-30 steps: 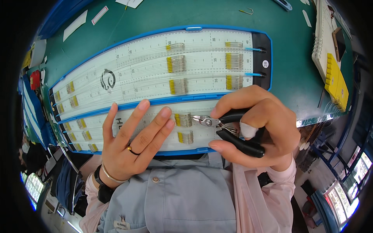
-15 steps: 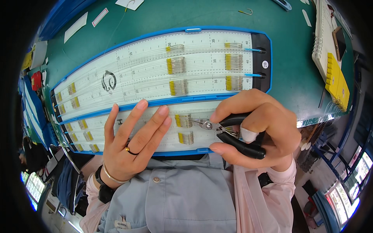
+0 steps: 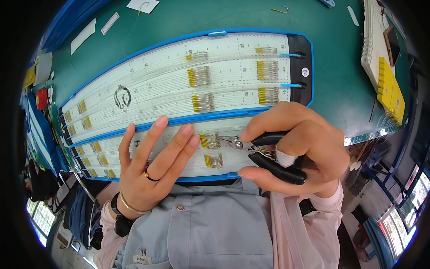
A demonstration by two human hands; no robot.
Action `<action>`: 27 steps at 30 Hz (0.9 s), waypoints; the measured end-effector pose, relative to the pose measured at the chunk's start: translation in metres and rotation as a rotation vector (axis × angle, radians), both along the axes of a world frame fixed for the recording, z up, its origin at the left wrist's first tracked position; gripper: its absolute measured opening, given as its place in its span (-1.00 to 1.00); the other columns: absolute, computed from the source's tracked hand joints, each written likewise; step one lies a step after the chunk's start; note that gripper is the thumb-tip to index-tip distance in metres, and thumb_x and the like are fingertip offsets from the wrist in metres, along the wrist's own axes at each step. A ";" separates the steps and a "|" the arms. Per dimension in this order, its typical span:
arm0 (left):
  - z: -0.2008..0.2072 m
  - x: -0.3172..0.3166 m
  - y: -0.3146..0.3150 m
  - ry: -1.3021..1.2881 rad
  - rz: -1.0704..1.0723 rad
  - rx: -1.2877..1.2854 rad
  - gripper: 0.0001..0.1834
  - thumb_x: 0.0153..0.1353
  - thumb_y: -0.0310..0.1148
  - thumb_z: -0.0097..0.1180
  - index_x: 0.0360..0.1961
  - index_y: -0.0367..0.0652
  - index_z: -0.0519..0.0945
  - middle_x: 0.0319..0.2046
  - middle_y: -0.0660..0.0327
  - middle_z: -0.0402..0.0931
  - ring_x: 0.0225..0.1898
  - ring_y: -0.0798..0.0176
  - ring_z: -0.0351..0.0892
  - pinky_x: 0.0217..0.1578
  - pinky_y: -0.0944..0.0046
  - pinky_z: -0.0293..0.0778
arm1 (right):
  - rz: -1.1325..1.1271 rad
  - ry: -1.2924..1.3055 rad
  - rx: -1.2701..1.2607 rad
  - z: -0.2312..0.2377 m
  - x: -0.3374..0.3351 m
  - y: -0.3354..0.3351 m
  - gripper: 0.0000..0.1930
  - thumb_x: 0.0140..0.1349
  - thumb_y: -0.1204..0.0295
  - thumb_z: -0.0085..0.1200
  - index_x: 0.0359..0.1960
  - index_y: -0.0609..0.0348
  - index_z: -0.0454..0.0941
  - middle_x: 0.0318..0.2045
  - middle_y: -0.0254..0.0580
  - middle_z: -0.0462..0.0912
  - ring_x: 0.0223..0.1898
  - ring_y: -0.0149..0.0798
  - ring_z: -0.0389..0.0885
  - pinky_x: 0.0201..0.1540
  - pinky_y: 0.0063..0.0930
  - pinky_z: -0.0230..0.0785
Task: Trimming and preparing electronic components on LED strips using nippers.
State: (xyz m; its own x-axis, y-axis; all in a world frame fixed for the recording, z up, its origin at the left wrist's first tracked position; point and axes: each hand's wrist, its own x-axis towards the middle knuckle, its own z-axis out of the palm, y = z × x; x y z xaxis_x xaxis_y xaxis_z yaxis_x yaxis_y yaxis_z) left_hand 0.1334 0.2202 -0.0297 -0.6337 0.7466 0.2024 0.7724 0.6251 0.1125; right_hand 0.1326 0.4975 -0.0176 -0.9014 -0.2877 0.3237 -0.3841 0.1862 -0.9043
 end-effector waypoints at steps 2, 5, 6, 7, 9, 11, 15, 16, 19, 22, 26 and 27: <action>0.000 0.000 0.000 0.005 0.008 -0.007 -0.70 0.26 -0.29 0.23 0.03 0.24 0.68 0.24 0.63 0.46 0.28 0.33 0.46 0.30 -0.10 0.26 | 0.003 0.007 -0.002 0.000 0.000 0.001 -0.50 -0.11 0.51 0.57 -0.49 0.15 0.29 -0.32 0.31 0.67 -0.37 -0.12 0.70 -0.42 -0.40 0.52; 0.003 0.000 -0.001 -0.016 0.011 -0.012 -0.69 0.26 -0.28 0.23 0.04 0.24 0.68 0.25 0.63 0.45 0.28 0.33 0.46 0.31 -0.09 0.25 | -0.009 0.012 -0.015 -0.001 0.001 0.001 -0.50 -0.10 0.51 0.57 -0.49 0.15 0.30 -0.33 0.32 0.67 -0.38 -0.11 0.70 -0.43 -0.39 0.52; 0.003 0.000 -0.001 -0.025 0.011 -0.013 -0.70 0.27 -0.28 0.23 0.03 0.24 0.68 0.25 0.63 0.45 0.28 0.33 0.46 0.31 -0.09 0.25 | -0.029 0.007 -0.022 -0.001 0.002 0.001 -0.51 -0.10 0.51 0.56 -0.50 0.16 0.30 -0.34 0.33 0.67 -0.39 -0.09 0.70 -0.44 -0.38 0.52; 0.003 -0.001 0.000 -0.033 0.011 -0.014 -0.70 0.27 -0.28 0.23 0.02 0.24 0.69 0.25 0.63 0.45 0.28 0.33 0.46 0.31 -0.09 0.25 | -0.030 0.006 -0.021 0.000 0.001 0.000 -0.51 -0.10 0.51 0.56 -0.50 0.16 0.30 -0.34 0.33 0.67 -0.39 -0.09 0.70 -0.44 -0.38 0.52; 0.001 0.000 -0.001 -0.016 0.011 -0.014 -0.71 0.26 -0.28 0.23 0.01 0.23 0.70 0.25 0.63 0.45 0.28 0.33 0.46 0.31 -0.09 0.25 | -0.005 0.015 0.034 0.002 -0.001 0.000 -0.51 -0.09 0.50 0.56 -0.52 0.16 0.30 -0.36 0.34 0.67 -0.39 -0.07 0.71 -0.45 -0.37 0.52; 0.000 0.000 -0.001 0.001 0.014 -0.014 -0.72 0.26 -0.28 0.24 0.01 0.22 0.71 0.24 0.63 0.45 0.28 0.33 0.46 0.30 -0.09 0.26 | -0.004 0.008 0.028 0.001 0.000 0.000 -0.51 -0.09 0.50 0.56 -0.52 0.16 0.30 -0.37 0.34 0.67 -0.38 -0.06 0.71 -0.45 -0.37 0.52; 0.001 -0.001 0.000 0.005 0.018 -0.012 -0.72 0.25 -0.27 0.26 -0.01 0.18 0.72 0.23 0.64 0.45 0.28 0.36 0.46 0.30 -0.07 0.28 | -0.010 -0.006 0.036 0.002 0.001 0.000 -0.51 -0.08 0.50 0.56 -0.53 0.16 0.30 -0.38 0.33 0.67 -0.37 -0.05 0.72 -0.45 -0.37 0.52; 0.002 -0.001 0.001 -0.002 0.018 -0.013 -0.72 0.24 -0.27 0.26 -0.01 0.17 0.72 0.23 0.64 0.45 0.28 0.37 0.45 0.30 -0.06 0.29 | -0.007 -0.006 0.035 0.002 0.000 0.001 -0.51 -0.08 0.50 0.56 -0.53 0.16 0.30 -0.38 0.33 0.67 -0.37 -0.05 0.72 -0.45 -0.37 0.52; 0.001 -0.001 0.001 0.019 0.017 -0.009 -0.71 0.24 -0.25 0.27 0.00 0.16 0.72 0.23 0.65 0.45 0.28 0.38 0.45 0.30 -0.04 0.30 | 0.015 -0.003 0.033 0.003 0.000 0.001 -0.51 -0.09 0.49 0.56 -0.52 0.15 0.30 -0.37 0.33 0.67 -0.38 -0.06 0.71 -0.45 -0.38 0.51; 0.001 -0.002 0.001 0.025 0.017 -0.012 -0.70 0.23 -0.25 0.28 0.00 0.16 0.72 0.23 0.65 0.45 0.28 0.38 0.45 0.30 -0.03 0.30 | -0.001 -0.037 0.017 0.001 0.002 0.000 -0.50 -0.11 0.49 0.57 -0.50 0.15 0.30 -0.34 0.34 0.67 -0.37 -0.09 0.70 -0.42 -0.40 0.51; 0.001 0.001 0.001 -0.014 0.012 -0.001 -0.64 0.15 -0.32 0.29 0.02 0.17 0.71 0.21 0.57 0.49 0.31 0.22 0.41 0.34 -0.07 0.24 | -0.060 -0.060 -0.049 0.001 0.004 -0.002 -0.50 -0.13 0.51 0.58 -0.48 0.15 0.30 -0.31 0.33 0.67 -0.35 -0.11 0.69 -0.38 -0.38 0.52; 0.002 0.001 0.001 -0.021 0.013 -0.001 -0.64 0.15 -0.32 0.28 0.02 0.17 0.71 0.21 0.57 0.49 0.31 0.22 0.41 0.34 -0.07 0.24 | -0.048 -0.068 -0.013 0.003 0.004 -0.001 -0.50 -0.13 0.51 0.58 -0.48 0.15 0.30 -0.31 0.32 0.67 -0.35 -0.11 0.69 -0.38 -0.37 0.52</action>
State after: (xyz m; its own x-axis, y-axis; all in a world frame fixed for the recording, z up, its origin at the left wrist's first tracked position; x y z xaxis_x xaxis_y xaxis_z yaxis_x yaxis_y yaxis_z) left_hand 0.1346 0.2207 -0.0276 -0.6471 0.7387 0.1888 0.7620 0.6349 0.1278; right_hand 0.1369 0.4960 -0.0145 -0.9342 -0.2395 0.2642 -0.3122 0.1911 -0.9306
